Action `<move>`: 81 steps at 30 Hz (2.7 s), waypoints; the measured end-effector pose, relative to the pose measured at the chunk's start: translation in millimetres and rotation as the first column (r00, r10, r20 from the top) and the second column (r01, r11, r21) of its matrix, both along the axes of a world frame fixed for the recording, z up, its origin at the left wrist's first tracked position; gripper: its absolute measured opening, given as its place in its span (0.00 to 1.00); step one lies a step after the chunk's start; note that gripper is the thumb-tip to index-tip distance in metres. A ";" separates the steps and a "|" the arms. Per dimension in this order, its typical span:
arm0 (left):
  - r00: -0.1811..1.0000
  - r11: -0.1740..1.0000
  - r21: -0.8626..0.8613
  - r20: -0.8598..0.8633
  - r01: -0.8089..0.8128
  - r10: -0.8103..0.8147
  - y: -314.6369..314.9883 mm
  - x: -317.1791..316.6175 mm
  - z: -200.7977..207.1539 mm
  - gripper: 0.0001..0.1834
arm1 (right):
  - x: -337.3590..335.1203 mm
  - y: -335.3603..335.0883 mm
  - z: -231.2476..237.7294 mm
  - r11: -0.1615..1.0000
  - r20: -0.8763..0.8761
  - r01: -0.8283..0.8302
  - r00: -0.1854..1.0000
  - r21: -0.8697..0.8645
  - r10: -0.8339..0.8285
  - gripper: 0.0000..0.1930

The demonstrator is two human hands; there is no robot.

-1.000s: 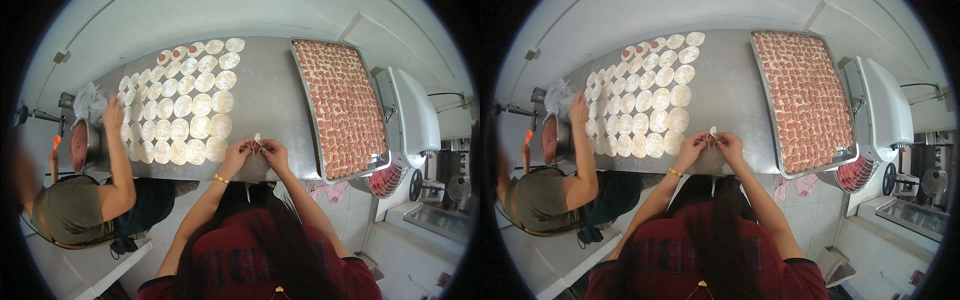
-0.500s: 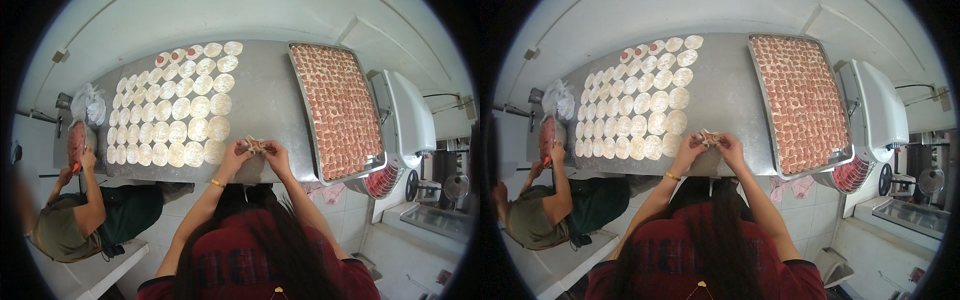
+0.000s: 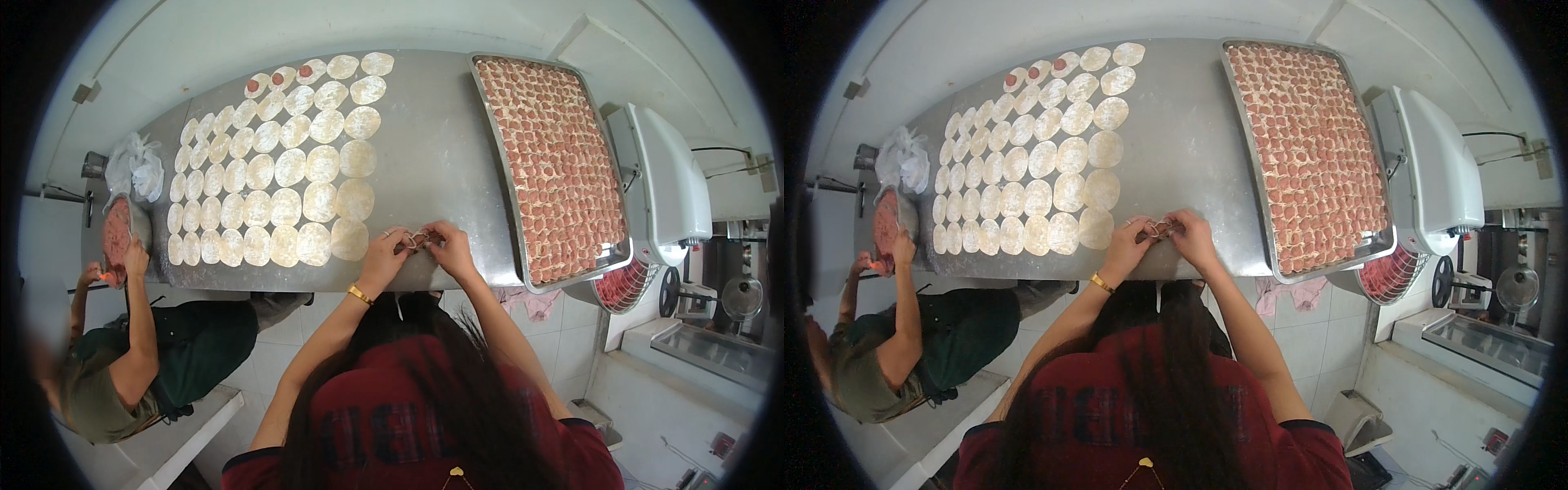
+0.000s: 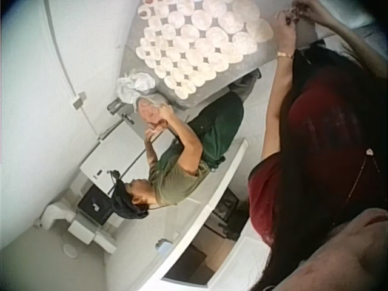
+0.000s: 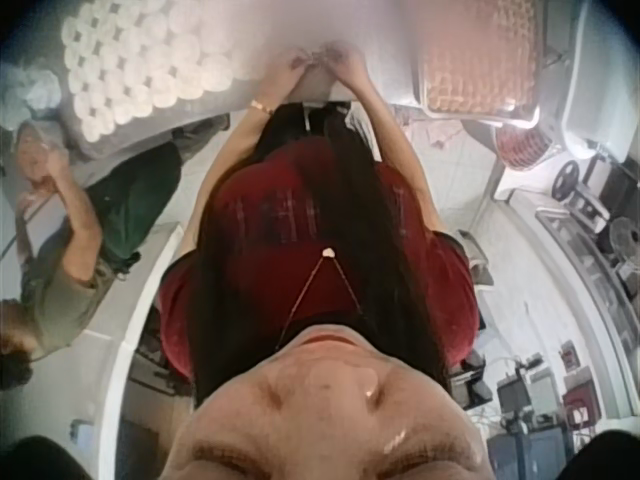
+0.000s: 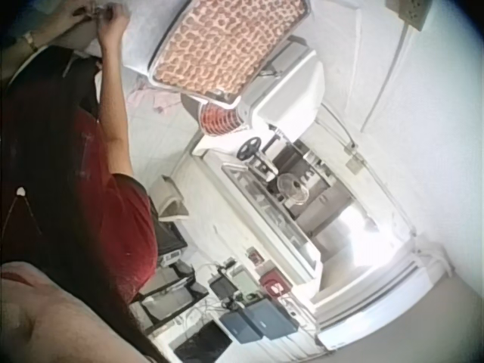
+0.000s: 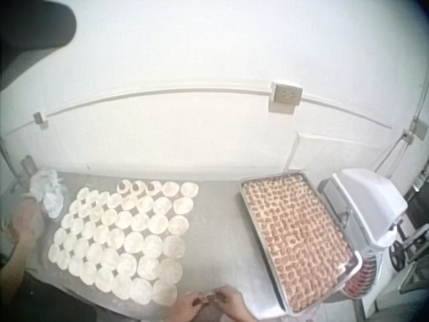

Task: The person places meat filling onto round dough wrappers and folds them into dumplings. The finished dumplings are placed on a metal tray. Another person assists by adding filling to the wrappers.

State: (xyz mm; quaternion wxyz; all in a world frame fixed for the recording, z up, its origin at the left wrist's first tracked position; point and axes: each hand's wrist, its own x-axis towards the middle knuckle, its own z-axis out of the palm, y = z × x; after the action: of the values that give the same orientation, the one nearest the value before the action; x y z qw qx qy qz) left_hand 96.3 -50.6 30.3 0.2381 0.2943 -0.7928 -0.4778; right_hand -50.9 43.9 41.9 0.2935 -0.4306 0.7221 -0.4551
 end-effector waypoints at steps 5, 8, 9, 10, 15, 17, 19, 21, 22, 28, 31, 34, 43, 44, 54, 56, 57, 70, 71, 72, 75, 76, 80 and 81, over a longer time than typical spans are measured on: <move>0.987 0.989 0.114 0.143 -0.095 0.078 2.2 -7.8 13.8 0.19 | -6.3 -9.1 4.6 0.996 -0.078 -0.092 0.993 -0.014 0.091 0.16; 0.974 0.993 0.094 0.224 -0.067 0.045 0.1 -7.0 17.4 0.18 | -9.1 -7.7 8.3 0.994 -0.157 -0.107 0.982 -0.019 0.103 0.16; 0.981 0.995 0.090 0.194 -0.038 0.020 -1.5 -5.8 17.4 0.17 | -10.2 -4.0 9.9 0.993 -0.223 -0.119 0.968 -0.002 0.115 0.16; 0.987 0.996 0.085 0.164 -0.008 -0.006 -3.1 -3.7 17.0 0.17 | -10.3 -1.0 10.7 0.991 -0.291 -0.130 0.949 -0.007 0.122 0.16; 0.983 0.996 0.058 0.169 0.065 -0.074 -5.3 -3.6 14.5 0.13 | -2.3 -0.8 7.1 0.989 -0.210 -0.149 0.966 0.015 0.149 0.18; 0.975 0.993 0.102 0.203 0.067 -0.087 -6.4 -7.2 16.0 0.13 | -0.6 -4.0 5.5 0.989 -0.211 -0.146 0.967 -0.004 0.142 0.18; 0.963 0.995 0.061 0.252 0.080 -0.093 -8.3 -10.8 18.7 0.13 | -0.7 -4.8 5.1 0.989 -0.246 -0.144 0.960 -0.038 0.130 0.18; 0.950 0.995 0.034 0.296 0.095 -0.101 -9.9 -12.5 21.9 0.14 | -1.1 -3.0 5.8 0.998 -0.220 -0.052 0.975 -0.042 0.042 0.17; 0.942 0.994 0.028 0.317 0.104 -0.108 -10.9 -12.4 23.4 0.16 | -0.8 -1.9 6.2 0.997 -0.200 -0.013 0.980 -0.080 -0.004 0.16; 0.918 0.982 -0.097 0.378 0.164 -0.116 -11.1 -13.8 23.5 0.17 | 6.4 -4.4 7.2 0.997 -0.191 -0.071 0.979 -0.028 0.064 0.17; 0.927 0.981 -0.014 0.331 0.193 -0.177 -13.4 -10.5 21.1 0.16 | 5.8 -4.9 9.7 0.991 -0.175 -0.081 0.983 -0.104 0.061 0.16; 0.965 0.988 0.068 0.216 0.139 -0.150 -15.6 -4.3 20.2 0.15 | 7.3 -0.5 13.4 0.999 -0.353 0.012 0.935 -0.052 -0.030 0.13; 0.951 0.983 0.073 0.250 0.168 -0.181 -14.0 -5.0 22.1 0.13 | 9.9 -2.6 21.1 0.999 -0.304 -0.040 0.952 -0.022 0.031 0.16; 0.951 0.977 0.148 0.246 0.153 -0.187 -14.6 -4.4 22.0 0.12 | 10.2 -1.8 21.6 0.999 -0.318 -0.034 0.948 -0.009 0.030 0.16; 0.976 0.987 0.088 0.159 0.136 -0.149 -19.5 2.6 12.1 0.13 | 11.9 0.9 26.1 0.986 -0.317 -0.140 0.935 0.089 0.161 0.19; 0.987 0.991 0.115 0.141 0.064 -0.080 -21.2 8.6 10.8 0.12 | 18.4 1.0 25.8 0.983 -0.406 -0.146 0.896 0.107 0.177 0.19; 0.982 0.986 0.156 0.165 0.065 -0.091 -22.3 11.0 10.7 0.11 | 22.0 -1.3 24.9 0.977 -0.419 -0.170 0.883 0.132 0.210 0.18; 0.967 0.107 0.987 -0.141 0.120 0.213 3.3 -21.6 31.7 0.12 | 21.7 0.9 60.7 1.000 -0.378 -0.011 0.926 0.028 0.021 0.09; 0.967 0.085 0.985 -0.163 0.149 0.194 5.4 -27.6 35.6 0.12 | 14.4 7.7 64.0 1.000 -0.236 0.027 0.971 -0.001 -0.027 0.12; 0.972 0.063 0.989 -0.140 0.131 0.189 7.5 -33.3 39.6 0.13 | 0.2 18.3 67.0 0.994 -0.252 0.077 0.963 -0.073 -0.093 0.13; 0.975 0.234 0.958 -0.195 0.167 0.105 12.5 -42.7 50.3 0.16 | -74.6 75.8 78.1 0.954 -0.199 0.268 0.936 -0.136 -0.291 0.16; 0.987 0.266 0.958 -0.134 0.108 0.083 12.8 -43.9 52.0 0.16 | -104.6 103.5 83.1 0.904 -0.176 0.385 0.892 -0.183 -0.416 0.14; 0.994 0.391 0.916 -0.110 0.091 0.027 8.4 -32.4 50.3 0.17 | -228.3 209.4 96.5 0.652 -0.375 0.757 0.591 -0.049 -0.714 0.13; 0.997 0.416 0.908 -0.071 0.048 0.040 9.3 -29.3 47.3 0.17 | -248.9 231.1 95.2 0.671 -0.513 0.741 0.585 0.022 -0.629 0.13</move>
State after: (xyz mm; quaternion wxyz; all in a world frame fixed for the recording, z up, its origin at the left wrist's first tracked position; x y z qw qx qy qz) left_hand 67.0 -41.3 77.6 0.0722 0.3545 -0.3993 -0.8424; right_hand -299.8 274.9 137.1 -0.0395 -0.1739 0.9278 -0.3277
